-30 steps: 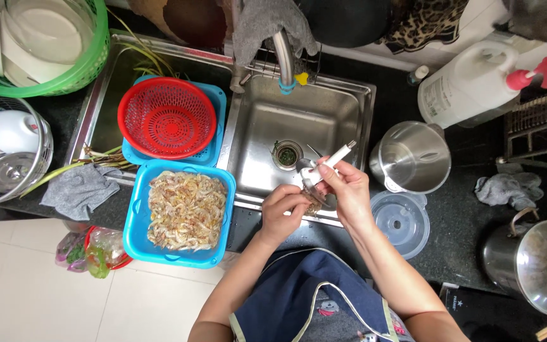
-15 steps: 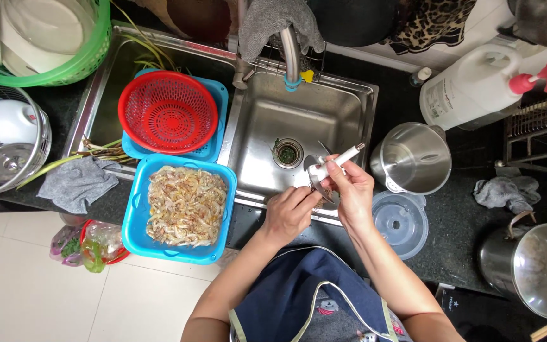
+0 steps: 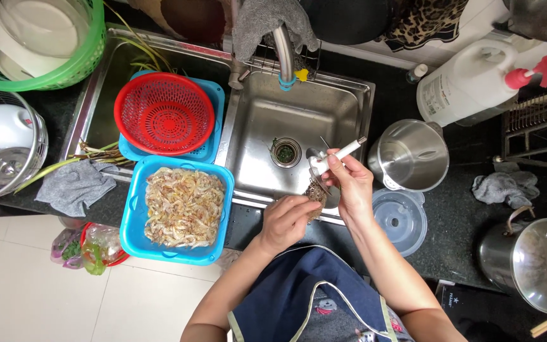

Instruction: The person disassembles a manual food chopper at the kitchen sink, rinsing the metal bowl, blade, and plastic lid under the tap and reassembling the blade and spindle. They then transfer dried shrimp from a blue tray into the chopper bowl and spoon salt from a jar over the shrimp.

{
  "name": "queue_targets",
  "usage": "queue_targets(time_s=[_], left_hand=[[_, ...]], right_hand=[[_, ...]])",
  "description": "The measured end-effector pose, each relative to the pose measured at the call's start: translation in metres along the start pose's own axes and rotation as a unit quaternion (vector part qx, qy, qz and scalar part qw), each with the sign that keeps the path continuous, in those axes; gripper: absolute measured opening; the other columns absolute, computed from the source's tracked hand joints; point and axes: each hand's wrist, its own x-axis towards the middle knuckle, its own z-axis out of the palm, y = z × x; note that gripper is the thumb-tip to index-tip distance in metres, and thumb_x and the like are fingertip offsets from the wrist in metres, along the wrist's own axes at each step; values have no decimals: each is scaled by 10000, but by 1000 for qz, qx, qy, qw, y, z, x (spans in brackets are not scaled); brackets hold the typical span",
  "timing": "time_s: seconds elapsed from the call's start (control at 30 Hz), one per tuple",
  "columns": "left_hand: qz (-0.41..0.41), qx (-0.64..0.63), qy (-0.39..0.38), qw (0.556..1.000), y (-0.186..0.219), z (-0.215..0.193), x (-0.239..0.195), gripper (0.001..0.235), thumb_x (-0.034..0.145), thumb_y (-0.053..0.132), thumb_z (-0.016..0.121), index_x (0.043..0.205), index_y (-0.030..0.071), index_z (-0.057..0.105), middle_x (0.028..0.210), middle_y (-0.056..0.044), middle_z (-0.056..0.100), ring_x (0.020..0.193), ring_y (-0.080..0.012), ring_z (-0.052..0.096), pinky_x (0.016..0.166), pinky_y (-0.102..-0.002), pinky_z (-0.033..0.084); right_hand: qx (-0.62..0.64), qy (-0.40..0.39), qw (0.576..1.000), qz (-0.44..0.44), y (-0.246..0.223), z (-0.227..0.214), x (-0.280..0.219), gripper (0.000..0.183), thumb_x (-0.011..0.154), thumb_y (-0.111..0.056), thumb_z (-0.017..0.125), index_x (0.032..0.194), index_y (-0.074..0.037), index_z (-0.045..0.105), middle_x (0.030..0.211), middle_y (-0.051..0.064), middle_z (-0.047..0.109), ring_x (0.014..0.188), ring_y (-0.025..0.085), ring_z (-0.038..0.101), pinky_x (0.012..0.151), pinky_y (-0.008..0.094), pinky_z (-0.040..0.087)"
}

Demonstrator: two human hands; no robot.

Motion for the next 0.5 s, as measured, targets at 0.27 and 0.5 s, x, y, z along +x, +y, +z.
queue_targets(time_s=[0.27, 0.5], left_hand=[[-97, -99, -139, 981, 7, 4, 1, 309, 824, -24, 754, 1085, 143, 768, 1173, -80, 656, 884, -215, 732, 744, -341, 611], [-50, 45, -171, 983, 13, 11, 9, 317, 826, -2, 701, 1139, 18, 745, 1265, -70, 667, 965, -250, 667, 803, -381, 592]], right_hand=[[44, 12, 999, -14, 4, -3, 3, 264, 947, -141, 748, 1174, -9, 720, 915, 55, 748, 709, 95, 654, 650, 222, 535], [-24, 6, 997, -67, 1, 0, -4, 230, 904, -16, 773, 1128, 19, 737, 925, 83, 765, 740, 105, 694, 656, 234, 560]])
